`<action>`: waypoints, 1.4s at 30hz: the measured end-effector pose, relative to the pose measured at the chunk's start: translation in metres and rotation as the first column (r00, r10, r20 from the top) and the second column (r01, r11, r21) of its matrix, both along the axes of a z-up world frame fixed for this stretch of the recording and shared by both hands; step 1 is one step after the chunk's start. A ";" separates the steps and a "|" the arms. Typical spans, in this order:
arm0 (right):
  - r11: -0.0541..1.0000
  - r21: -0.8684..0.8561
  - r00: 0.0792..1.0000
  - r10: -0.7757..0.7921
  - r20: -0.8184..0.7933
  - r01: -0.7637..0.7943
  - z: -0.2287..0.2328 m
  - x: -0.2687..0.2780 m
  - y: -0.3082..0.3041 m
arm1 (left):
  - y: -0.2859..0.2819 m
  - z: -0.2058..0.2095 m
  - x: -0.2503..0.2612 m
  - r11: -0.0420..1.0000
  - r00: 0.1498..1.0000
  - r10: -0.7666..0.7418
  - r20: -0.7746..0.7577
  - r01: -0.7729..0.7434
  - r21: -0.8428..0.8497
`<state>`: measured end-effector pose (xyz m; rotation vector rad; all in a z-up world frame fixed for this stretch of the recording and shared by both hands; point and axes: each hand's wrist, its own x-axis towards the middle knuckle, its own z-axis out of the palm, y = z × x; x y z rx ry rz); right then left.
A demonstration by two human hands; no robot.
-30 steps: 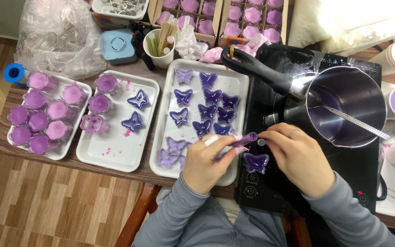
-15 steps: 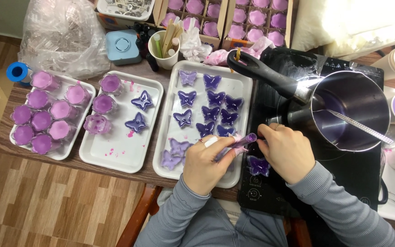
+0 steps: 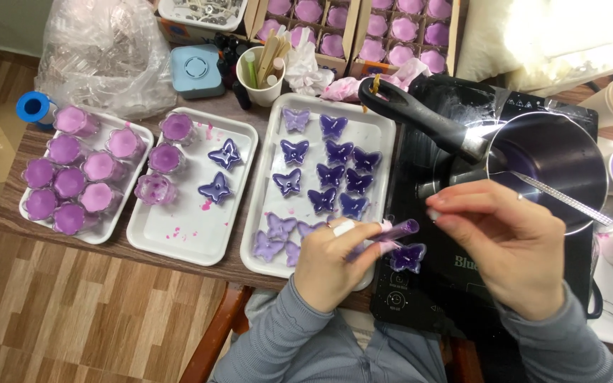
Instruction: The person dips butterfly-shaped wax candles one at a time into a pot of melted purple wax on an induction cooker, using a spoon to pour wax over them, then places the coated candles on trays. The person also handles wicks and small candle parts, arranging finished candles on the trays.
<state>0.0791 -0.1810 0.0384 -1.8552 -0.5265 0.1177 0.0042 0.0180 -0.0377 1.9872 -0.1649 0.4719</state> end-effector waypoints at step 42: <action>0.888 -0.458 0.902 0.216 0.373 -0.023 0.014 0.003 0.023 | 0.009 0.012 -0.011 0.993 0.997 0.073 -0.016 -0.071 0.094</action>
